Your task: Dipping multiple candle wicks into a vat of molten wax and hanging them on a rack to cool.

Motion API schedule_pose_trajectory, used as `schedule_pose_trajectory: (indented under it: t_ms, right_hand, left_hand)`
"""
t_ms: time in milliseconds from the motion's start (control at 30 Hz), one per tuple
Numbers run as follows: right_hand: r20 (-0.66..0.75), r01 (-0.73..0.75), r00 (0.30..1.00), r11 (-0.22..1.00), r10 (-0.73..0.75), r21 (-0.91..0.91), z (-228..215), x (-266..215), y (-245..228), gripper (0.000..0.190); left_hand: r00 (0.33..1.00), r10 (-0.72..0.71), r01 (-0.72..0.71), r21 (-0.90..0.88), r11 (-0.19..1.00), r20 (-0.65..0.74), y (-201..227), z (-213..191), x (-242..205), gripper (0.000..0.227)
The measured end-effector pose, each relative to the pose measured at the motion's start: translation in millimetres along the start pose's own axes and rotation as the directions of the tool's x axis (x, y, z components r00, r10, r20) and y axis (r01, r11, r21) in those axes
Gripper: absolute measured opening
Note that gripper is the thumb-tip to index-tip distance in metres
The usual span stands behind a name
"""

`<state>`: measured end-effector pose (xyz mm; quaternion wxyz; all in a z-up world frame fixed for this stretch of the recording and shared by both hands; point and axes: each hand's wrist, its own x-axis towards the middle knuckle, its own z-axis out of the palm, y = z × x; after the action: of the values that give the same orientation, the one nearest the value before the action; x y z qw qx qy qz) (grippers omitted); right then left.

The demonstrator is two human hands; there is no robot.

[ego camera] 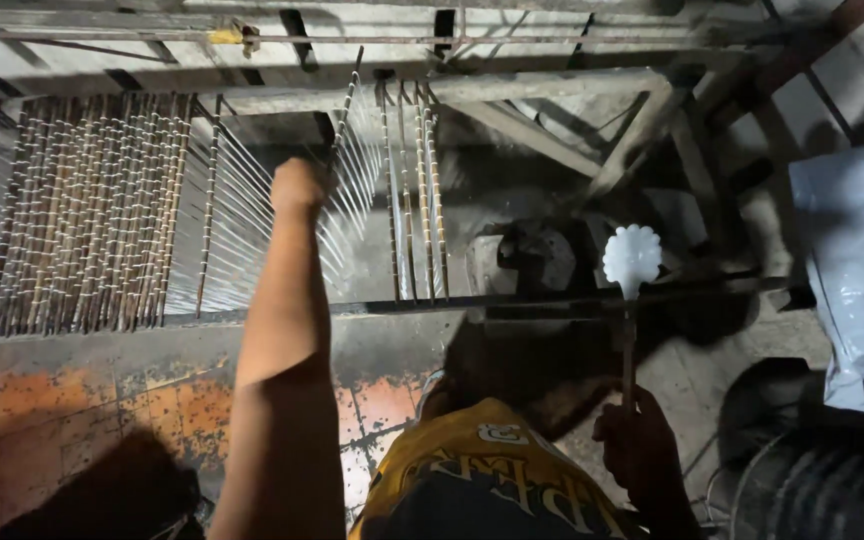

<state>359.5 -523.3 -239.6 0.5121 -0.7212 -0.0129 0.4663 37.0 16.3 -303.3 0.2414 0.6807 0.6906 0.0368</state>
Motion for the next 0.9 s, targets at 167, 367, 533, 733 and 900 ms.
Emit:
schedule_pose_trajectory:
  t_ms: [167,367,533,733,900]
  right_hand:
    - [0.107,0.191,0.974,0.978,-0.199,0.084,-24,18,34,0.044]
    - [-0.004,0.142,0.989,0.969,-0.146,-0.203,10,-16,-8,0.042]
    - [0.015,0.101,0.995,0.995,-0.101,0.001,1,-3,7,0.046]
    - [0.030,0.131,0.991,0.991,-0.130,-0.027,4,-9,3,0.047]
    - [0.080,0.100,0.992,0.995,-0.102,0.027,15,-28,-17,0.045]
  left_hand:
    - [0.998,-0.048,0.050,-0.041,0.998,0.042,3,36,-4,0.047]
    - [0.983,-0.163,0.175,-0.156,0.972,0.086,12,61,-13,0.054]
    - [0.987,-0.143,0.153,-0.150,0.977,0.078,6,90,1,0.057]
    - [0.986,-0.140,0.154,-0.177,0.972,0.089,3,107,5,0.050]
    - [0.986,-0.138,0.155,-0.226,0.962,0.088,0,114,6,0.054]
